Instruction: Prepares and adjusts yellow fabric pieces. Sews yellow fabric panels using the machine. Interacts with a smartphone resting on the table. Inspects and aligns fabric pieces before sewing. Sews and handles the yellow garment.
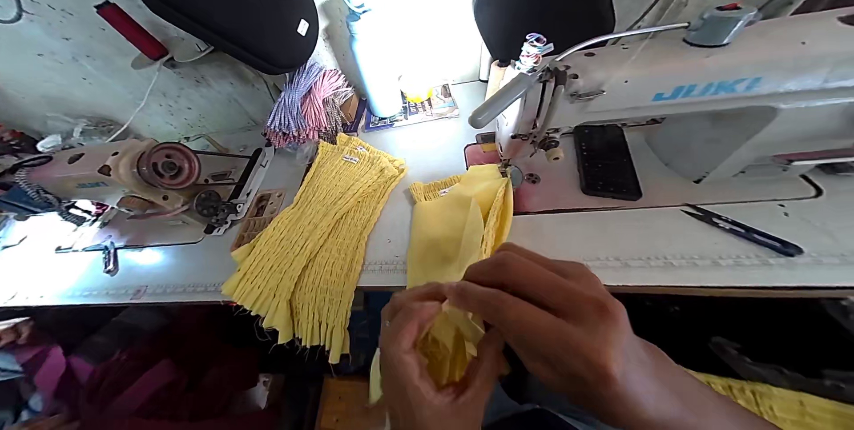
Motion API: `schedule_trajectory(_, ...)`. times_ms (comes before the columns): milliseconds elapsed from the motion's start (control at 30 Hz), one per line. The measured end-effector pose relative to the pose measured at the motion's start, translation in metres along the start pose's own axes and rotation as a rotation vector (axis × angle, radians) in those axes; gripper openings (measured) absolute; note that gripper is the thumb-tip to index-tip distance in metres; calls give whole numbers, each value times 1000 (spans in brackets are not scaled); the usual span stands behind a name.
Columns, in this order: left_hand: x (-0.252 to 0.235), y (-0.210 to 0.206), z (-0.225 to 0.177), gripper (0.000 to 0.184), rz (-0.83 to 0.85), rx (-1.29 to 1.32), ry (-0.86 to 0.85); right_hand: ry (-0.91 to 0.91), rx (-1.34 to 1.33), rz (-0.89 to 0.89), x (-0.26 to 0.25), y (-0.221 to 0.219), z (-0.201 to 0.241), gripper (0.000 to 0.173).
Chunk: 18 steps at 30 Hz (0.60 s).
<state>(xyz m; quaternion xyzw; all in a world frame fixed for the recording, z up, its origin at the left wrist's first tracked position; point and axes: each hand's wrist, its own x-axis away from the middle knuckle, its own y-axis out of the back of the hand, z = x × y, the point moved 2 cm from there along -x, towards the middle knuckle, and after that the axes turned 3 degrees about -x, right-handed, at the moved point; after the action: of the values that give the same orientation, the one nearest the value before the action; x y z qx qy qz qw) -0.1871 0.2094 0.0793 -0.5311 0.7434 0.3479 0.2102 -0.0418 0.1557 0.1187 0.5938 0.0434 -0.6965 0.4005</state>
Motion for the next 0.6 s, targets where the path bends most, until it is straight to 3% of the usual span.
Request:
schedule_trajectory(67, 7, -9, 6, 52, 33, -137, 40, 5, 108, -23, 1, 17, 3, 10)
schedule_trajectory(100, 7, -8, 11, 45, 74, -204, -3, -9, 153, -14, 4, 28, 5, 8)
schedule_trajectory(167, -3, 5, 22, 18, 231, -298, -230, -55, 184, 69, 21, 45, 15, 7)
schedule_trajectory(233, -11, 19, 32, 20, 438, -306, -426, -146, 87, 246, 50, 51, 30, 12)
schedule_trajectory(300, -8, 23, 38, 21, 752, -314, -459, -279, -78, 456, 94, 42, 40, 16)
schedule_trajectory(400, 7, 3, 47, 32, 1383, -228, -149, -525, -244, 540, 171, 17, 37, 16)
schedule_trajectory(433, 9, -10, 54, 41, 1398, -182, -99, -581, -260, 515, 187, 13, 34, 15)
schedule_trajectory(500, 6, -45, 71, 44, 1130, -153, -141, -618, -242, 456, 199, 10, 33, 15)
schedule_trajectory(600, -5, -96, 106, 49, 847, -399, -232, -532, -144, 441, 195, 14, 37, 13)
